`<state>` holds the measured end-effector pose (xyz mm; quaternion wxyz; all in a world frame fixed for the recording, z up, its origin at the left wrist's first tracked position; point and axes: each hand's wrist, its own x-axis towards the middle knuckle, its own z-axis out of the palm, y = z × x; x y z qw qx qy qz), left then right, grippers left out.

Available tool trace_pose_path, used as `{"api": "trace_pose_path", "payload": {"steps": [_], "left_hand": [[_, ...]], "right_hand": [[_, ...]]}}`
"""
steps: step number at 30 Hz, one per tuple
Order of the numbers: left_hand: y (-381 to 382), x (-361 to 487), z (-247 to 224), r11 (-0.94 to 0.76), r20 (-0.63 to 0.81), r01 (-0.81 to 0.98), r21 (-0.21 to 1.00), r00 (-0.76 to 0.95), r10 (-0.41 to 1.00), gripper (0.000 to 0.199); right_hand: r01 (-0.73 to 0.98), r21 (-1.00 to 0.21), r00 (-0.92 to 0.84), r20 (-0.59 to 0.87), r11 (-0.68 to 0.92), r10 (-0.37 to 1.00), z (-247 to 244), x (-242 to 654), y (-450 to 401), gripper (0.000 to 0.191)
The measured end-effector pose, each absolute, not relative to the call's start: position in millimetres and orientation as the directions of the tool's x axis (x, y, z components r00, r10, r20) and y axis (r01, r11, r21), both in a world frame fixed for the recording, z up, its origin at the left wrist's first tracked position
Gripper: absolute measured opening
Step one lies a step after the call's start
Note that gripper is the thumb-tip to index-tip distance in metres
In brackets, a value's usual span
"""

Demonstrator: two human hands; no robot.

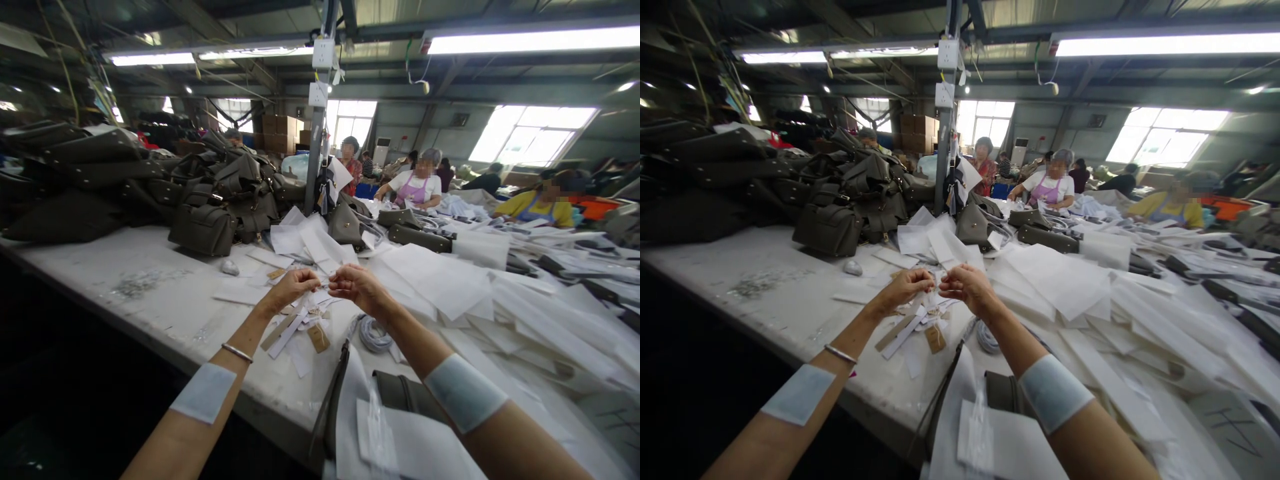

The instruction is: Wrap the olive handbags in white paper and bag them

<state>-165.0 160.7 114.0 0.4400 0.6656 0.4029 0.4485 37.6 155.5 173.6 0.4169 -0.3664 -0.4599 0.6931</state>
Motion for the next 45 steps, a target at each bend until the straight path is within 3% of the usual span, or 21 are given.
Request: {"api": "trace_pose_path", "payload": {"steps": [11,14,18,21,24,28,30,32,36,39,45], "left_hand": [[156,-136,115,-0.289,0.224,0.112,0.951,0.394,0.891,0.033],[154,-126,121,-0.297,0.237,0.105,0.949,0.384,0.892,0.031],[154,-118,129,-0.318,0.256,0.108,0.942,0.378,0.889,0.023],[152,-107,129,-0.31,0.238,0.118,0.943,0.411,0.88,0.021],[147,-92,124,-0.266,0.196,0.073,0.961,0.502,0.843,0.024],[141,-75,100,-0.12,0.096,0.015,0.993,0.503,0.859,0.027],[140,-73,79,0.028,-0.066,0.104,0.994,0.379,0.923,0.03],[140,-74,57,0.169,-0.218,0.192,0.967,0.275,0.936,0.03],[139,-73,28,0.334,-0.393,0.233,0.914,0.294,0.871,0.022],[139,-68,23,0.399,-0.441,0.189,0.897,0.348,0.828,0.023],[140,-64,25,0.455,-0.446,0.079,0.887,0.405,0.798,0.037]], "right_hand": [[-0.398,-0.863,-0.382,-0.153,-0.311,0.912,170,60,147,0.02],[-0.358,-0.882,-0.392,-0.156,-0.307,0.907,170,71,143,0.021],[-0.028,-0.98,-0.443,-0.164,-0.196,0.881,164,93,141,0.034],[0.155,-0.985,-0.396,-0.131,-0.075,0.909,159,110,137,0.043],[0.153,-0.986,-0.322,0.009,0.062,0.947,159,122,128,0.04],[-0.027,-0.989,-0.215,0.151,0.148,0.965,163,135,111,0.046],[-0.085,-0.992,-0.16,0.105,0.093,0.982,166,145,105,0.048],[-0.031,-1.0,-0.129,0.006,0.002,0.992,167,155,102,0.046],[0.341,-0.918,-0.209,-0.285,-0.204,0.935,145,162,106,0.04],[0.509,-0.807,-0.264,-0.478,-0.3,0.837,113,149,112,0.025],[0.48,-0.765,-0.384,-0.624,-0.43,0.681,71,118,126,0.007]]}}
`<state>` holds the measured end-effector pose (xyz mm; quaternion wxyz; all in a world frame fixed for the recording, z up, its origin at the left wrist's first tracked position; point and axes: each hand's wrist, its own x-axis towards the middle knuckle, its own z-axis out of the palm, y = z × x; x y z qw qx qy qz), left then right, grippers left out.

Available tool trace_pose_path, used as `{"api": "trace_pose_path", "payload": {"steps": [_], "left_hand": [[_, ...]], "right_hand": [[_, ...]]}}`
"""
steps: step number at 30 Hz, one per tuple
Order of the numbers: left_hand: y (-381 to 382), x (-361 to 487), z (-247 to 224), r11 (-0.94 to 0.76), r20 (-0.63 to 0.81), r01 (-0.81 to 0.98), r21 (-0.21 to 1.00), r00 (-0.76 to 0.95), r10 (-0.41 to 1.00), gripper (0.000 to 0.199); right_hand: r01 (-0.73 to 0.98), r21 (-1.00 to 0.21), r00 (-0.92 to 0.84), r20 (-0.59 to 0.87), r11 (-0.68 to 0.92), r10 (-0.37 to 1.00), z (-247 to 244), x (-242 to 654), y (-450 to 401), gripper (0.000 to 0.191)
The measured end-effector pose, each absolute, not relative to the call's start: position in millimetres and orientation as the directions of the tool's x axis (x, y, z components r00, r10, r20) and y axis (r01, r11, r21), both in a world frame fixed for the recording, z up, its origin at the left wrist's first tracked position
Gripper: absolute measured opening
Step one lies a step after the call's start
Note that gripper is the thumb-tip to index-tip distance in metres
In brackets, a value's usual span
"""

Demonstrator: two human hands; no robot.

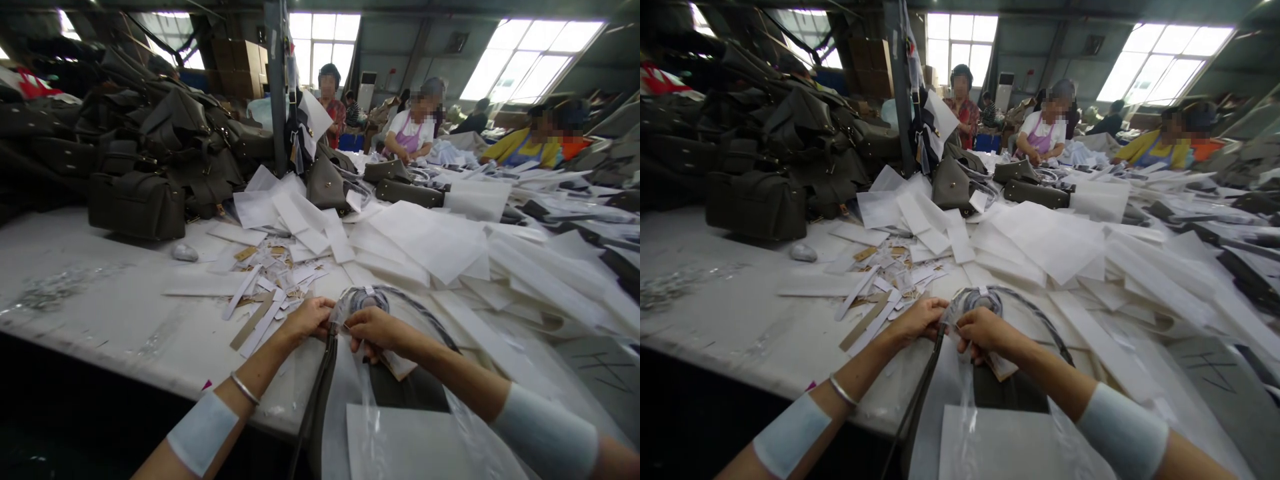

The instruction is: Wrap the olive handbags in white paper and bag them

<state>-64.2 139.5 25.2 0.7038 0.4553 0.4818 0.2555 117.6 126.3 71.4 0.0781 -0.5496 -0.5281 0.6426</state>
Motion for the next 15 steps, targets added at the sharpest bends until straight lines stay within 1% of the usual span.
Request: {"api": "trace_pose_path", "payload": {"steps": [2,4,7,10,12,13,15], "left_hand": [[139,-65,25,0.432,-0.411,0.055,0.9,0.433,0.802,0.041],[140,-66,24,0.356,-0.351,0.075,0.931,0.446,0.823,0.041],[144,-66,22,0.168,-0.254,0.236,0.957,0.403,0.88,0.031],[147,-66,23,0.061,-0.19,0.371,0.927,0.323,0.927,0.019],[147,-67,26,0.018,-0.149,0.42,0.907,0.281,0.948,0.012],[147,-69,28,-0.003,-0.126,0.442,0.897,0.263,0.957,0.01],[147,-72,33,-0.031,-0.087,0.466,0.885,0.229,0.969,0.008]], "right_hand": [[0.408,-0.785,-0.426,-0.616,-0.466,0.663,69,114,132,0.005],[0.32,-0.796,-0.459,-0.605,-0.514,0.651,68,112,138,0.008],[0.211,-0.775,-0.493,-0.61,-0.595,0.62,67,112,143,0.013],[0.147,-0.763,-0.512,-0.603,-0.63,0.612,67,113,144,0.013],[0.173,-0.786,-0.528,-0.583,-0.594,0.618,68,117,141,0.016],[0.224,-0.802,-0.519,-0.579,-0.553,0.629,69,119,140,0.02],[0.381,-0.815,-0.466,-0.577,-0.436,0.67,69,126,136,0.035]]}}
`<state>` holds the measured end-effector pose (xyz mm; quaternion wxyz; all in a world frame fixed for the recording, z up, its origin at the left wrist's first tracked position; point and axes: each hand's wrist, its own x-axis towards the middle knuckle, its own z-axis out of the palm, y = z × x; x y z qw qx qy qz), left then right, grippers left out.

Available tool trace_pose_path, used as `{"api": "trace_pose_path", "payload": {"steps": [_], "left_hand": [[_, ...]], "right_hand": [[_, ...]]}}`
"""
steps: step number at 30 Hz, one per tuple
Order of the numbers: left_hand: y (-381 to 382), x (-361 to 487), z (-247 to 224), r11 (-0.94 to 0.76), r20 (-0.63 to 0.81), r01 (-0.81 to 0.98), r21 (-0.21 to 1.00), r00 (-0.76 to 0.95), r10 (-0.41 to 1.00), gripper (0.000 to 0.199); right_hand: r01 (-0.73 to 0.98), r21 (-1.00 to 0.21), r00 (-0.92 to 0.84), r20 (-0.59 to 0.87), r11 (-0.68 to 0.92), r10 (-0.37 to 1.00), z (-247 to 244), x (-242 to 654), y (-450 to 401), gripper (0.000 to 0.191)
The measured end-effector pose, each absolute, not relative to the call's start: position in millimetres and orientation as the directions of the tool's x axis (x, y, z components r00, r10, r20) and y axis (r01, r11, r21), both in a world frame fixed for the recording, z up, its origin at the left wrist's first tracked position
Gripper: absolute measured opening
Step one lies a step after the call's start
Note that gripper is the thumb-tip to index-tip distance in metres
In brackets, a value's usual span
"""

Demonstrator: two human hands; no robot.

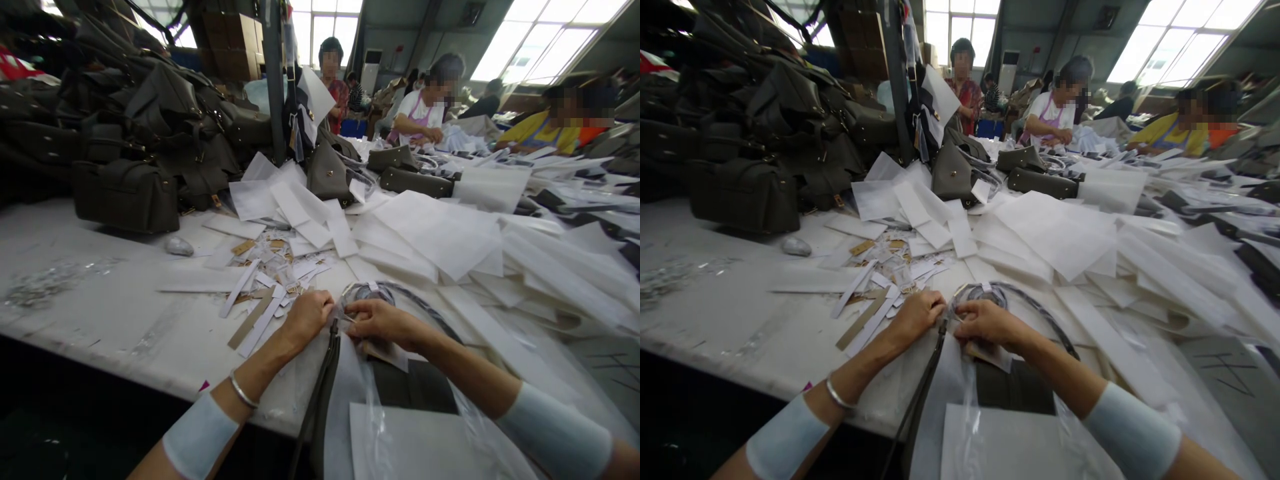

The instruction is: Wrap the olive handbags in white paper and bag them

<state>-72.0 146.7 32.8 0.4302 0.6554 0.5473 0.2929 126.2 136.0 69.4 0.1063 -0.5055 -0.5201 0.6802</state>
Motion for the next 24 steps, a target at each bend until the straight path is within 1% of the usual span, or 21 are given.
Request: {"api": "trace_pose_path", "payload": {"steps": [2,4,6,8,10,12,14,16,18,20,22,24], "left_hand": [[147,-76,35,-0.037,-0.065,0.462,0.886,0.202,0.977,0.007],[147,-79,35,-0.018,-0.071,0.435,0.9,0.187,0.98,0.007],[148,-80,33,0.03,-0.111,0.382,0.924,0.191,0.975,0.009],[148,-79,32,0.097,-0.165,0.304,0.948,0.209,0.964,0.012],[147,-77,33,0.156,-0.205,0.213,0.964,0.228,0.952,0.016],[145,-76,36,0.193,-0.22,0.133,0.972,0.239,0.946,0.019],[142,-75,38,0.211,-0.223,0.075,0.975,0.24,0.945,0.02],[140,-75,38,0.221,-0.223,0.038,0.975,0.233,0.946,0.02],[138,-75,36,0.229,-0.227,0.015,0.973,0.22,0.949,0.022],[136,-74,33,0.238,-0.234,0.005,0.971,0.213,0.949,0.023],[134,-72,30,0.245,-0.24,0.004,0.969,0.218,0.946,0.022],[133,-69,27,0.244,-0.238,0.005,0.97,0.232,0.943,0.021]], "right_hand": [[0.523,-0.79,-0.4,-0.56,-0.32,0.726,70,134,133,0.049],[0.587,-0.776,-0.374,-0.512,-0.23,0.773,70,141,133,0.051],[0.61,-0.775,-0.355,-0.453,-0.164,0.818,70,145,134,0.046],[0.623,-0.771,-0.335,-0.415,-0.131,0.846,69,145,135,0.042],[0.639,-0.755,-0.32,-0.435,-0.147,0.842,68,142,134,0.035],[0.68,-0.717,-0.323,-0.479,-0.152,0.816,67,136,129,0.021],[0.754,-0.652,-0.322,-0.48,-0.086,0.816,67,129,122,0.005],[0.815,-0.579,-0.316,-0.418,0.019,0.852,68,124,116,0.012],[0.84,-0.539,-0.296,-0.357,0.064,0.886,69,123,114,0.016],[0.824,-0.566,-0.249,-0.348,0.009,0.904,70,126,116,0.014],[0.757,-0.644,-0.186,-0.375,-0.111,0.908,73,133,122,0.008],[0.641,-0.732,-0.152,-0.415,-0.23,0.897,76,139,129,0.016]]}}
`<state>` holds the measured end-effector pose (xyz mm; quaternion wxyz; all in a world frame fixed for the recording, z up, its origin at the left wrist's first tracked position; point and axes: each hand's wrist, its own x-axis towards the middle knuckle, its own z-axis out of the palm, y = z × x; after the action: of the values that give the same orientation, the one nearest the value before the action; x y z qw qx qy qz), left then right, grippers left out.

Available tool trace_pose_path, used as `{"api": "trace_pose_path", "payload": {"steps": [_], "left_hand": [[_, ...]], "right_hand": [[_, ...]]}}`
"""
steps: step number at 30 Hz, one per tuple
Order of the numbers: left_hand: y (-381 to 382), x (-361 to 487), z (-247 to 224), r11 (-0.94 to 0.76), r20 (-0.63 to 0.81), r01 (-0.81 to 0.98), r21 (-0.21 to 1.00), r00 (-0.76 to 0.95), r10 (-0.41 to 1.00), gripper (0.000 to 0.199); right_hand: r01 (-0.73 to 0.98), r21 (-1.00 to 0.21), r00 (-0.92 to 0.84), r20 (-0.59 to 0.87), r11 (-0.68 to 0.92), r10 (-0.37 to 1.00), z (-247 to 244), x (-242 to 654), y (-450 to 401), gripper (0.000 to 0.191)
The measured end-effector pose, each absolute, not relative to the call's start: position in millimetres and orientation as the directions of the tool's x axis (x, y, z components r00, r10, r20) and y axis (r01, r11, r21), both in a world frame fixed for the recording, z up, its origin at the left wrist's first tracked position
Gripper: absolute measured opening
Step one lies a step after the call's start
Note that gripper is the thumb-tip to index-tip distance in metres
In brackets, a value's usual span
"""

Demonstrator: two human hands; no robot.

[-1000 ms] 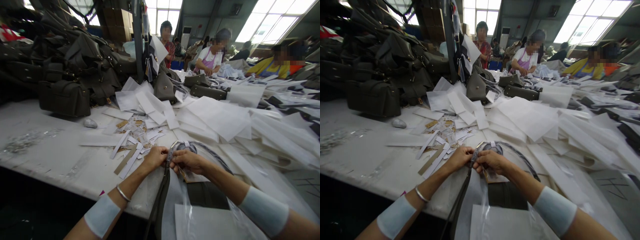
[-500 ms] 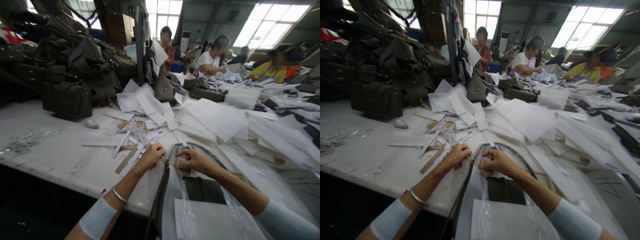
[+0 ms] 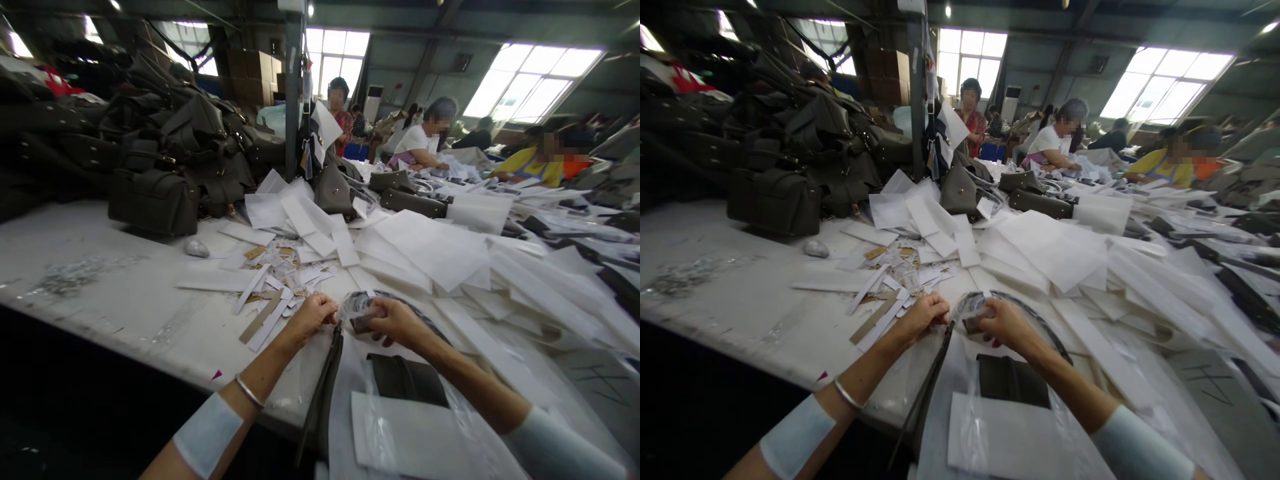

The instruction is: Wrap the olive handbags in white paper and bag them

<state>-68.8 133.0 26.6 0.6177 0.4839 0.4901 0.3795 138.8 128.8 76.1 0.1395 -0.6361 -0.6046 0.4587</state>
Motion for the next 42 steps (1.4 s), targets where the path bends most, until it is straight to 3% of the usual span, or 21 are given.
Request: {"api": "trace_pose_path", "payload": {"steps": [4,10,15,17,22,28,32,35,37,40,42], "left_hand": [[134,-61,20,0.198,-0.199,0.025,0.98,0.226,0.954,0.02],[137,-58,18,0.134,-0.141,0.048,0.99,0.201,0.969,0.021],[133,-62,21,0.202,-0.193,-0.023,0.979,0.197,0.961,0.024],[133,-66,21,0.246,-0.229,-0.079,0.966,0.185,0.956,0.026],[139,-73,17,0.316,-0.295,-0.175,0.932,0.136,0.946,0.031],[138,-68,26,0.247,-0.232,-0.138,0.959,0.116,0.966,0.026],[120,-65,43,0.009,-0.014,0.078,0.997,0.067,0.998,0.012],[102,-65,49,-0.171,0.146,0.274,0.946,0.111,0.983,0.013],[96,-65,47,-0.11,0.083,0.261,0.959,0.114,0.99,0.017],[100,-67,39,0.117,-0.134,0.185,0.976,0.082,0.988,0.043],[109,-69,36,0.221,-0.245,0.175,0.959,0.127,0.961,0.041]], "right_hand": [[0.413,-0.858,-0.207,-0.414,-0.305,0.886,83,137,133,0.03],[0.226,-0.968,-0.204,-0.155,-0.107,0.967,83,106,124,0.025],[0.081,-0.979,-0.093,-0.192,-0.184,0.977,68,100,124,0.037],[0.076,-0.972,-0.099,-0.227,-0.22,0.969,62,103,126,0.04],[0.275,-0.952,-0.357,-0.231,-0.134,0.905,58,100,127,0.034],[0.413,-0.901,-0.394,-0.309,-0.134,0.866,59,90,140,0.028],[0.389,-0.878,-0.344,-0.418,-0.278,0.841,54,90,148,0.018],[0.254,-0.883,-0.284,-0.457,-0.394,0.843,50,92,146,0.022],[0.164,-0.892,-0.27,-0.451,-0.421,0.851,48,95,142,0.029],[0.104,-0.905,-0.271,-0.425,-0.413,0.863,47,96,139,0.038],[0.099,-0.912,-0.293,-0.408,-0.397,0.865,48,96,139,0.041]]}}
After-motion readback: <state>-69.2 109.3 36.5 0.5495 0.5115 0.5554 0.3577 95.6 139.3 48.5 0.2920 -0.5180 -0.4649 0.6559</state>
